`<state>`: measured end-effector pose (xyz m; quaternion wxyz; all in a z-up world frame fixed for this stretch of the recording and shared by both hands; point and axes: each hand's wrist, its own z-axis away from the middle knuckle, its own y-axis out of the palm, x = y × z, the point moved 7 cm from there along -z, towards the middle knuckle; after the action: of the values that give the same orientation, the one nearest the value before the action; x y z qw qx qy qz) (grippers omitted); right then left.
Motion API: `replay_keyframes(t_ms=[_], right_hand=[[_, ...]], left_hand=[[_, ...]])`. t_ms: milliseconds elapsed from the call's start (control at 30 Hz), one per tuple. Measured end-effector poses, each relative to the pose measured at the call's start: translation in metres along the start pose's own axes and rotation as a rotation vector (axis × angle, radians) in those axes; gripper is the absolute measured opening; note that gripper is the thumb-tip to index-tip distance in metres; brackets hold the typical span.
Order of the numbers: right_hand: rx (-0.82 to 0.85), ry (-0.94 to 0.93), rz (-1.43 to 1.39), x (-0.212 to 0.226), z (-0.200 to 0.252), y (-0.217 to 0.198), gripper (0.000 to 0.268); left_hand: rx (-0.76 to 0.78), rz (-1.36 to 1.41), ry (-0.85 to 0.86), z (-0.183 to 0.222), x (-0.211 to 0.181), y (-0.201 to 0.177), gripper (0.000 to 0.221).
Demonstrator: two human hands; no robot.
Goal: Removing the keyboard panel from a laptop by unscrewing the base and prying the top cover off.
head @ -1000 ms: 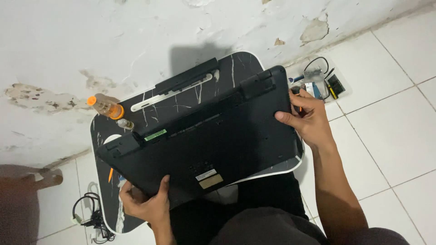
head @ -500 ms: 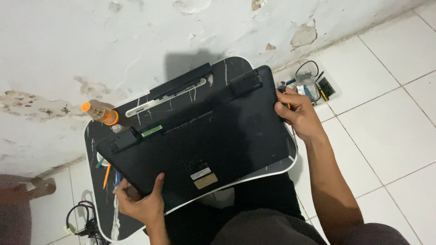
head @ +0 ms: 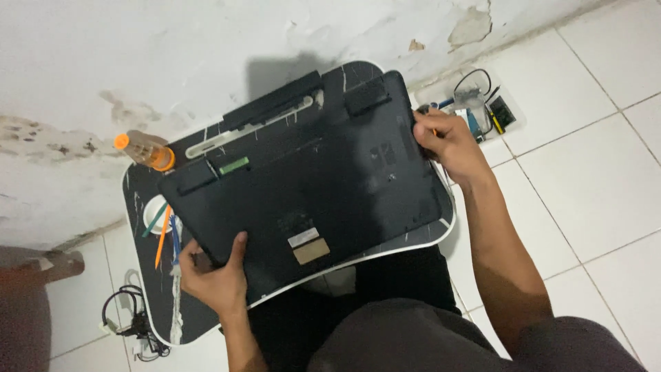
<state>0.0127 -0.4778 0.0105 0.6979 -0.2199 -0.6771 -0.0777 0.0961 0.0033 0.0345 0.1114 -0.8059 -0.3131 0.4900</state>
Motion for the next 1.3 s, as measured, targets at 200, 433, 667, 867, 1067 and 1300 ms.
replay_keyframes(t_ms=[200,433,667,867,1067,1300], right_hand=[[-0.033,0.084,0.015,-0.019,-0.014,0.003,0.042],[-0.099,0.108,-0.157,-0.1,-0.032,-0.006,0.025],[-0.138,0.128,-0.242,-0.125,-0.034,-0.005,0.019],[-0.141,0.155,-0.178,-0.077,-0.02,0.007,0.016],[-0.15,0.137,-0.17,-0.086,-0.024,0.004,0.012],[-0.144,0.15,-0.125,-0.084,-0.025,0.002,0.015]], left_hand=[[0.074,0.117,-0.132,-0.011,-0.008,0.013,0.05],[0.085,0.15,-0.159,-0.013,0.009,0.026,0.056],[0.167,0.143,-0.32,-0.013,0.011,0.031,0.048],[0.183,0.145,-0.327,-0.013,0.017,0.032,0.046],[0.208,0.109,-0.315,-0.013,0.023,0.034,0.047],[0.214,0.125,-0.286,-0.016,0.017,0.036,0.046]])
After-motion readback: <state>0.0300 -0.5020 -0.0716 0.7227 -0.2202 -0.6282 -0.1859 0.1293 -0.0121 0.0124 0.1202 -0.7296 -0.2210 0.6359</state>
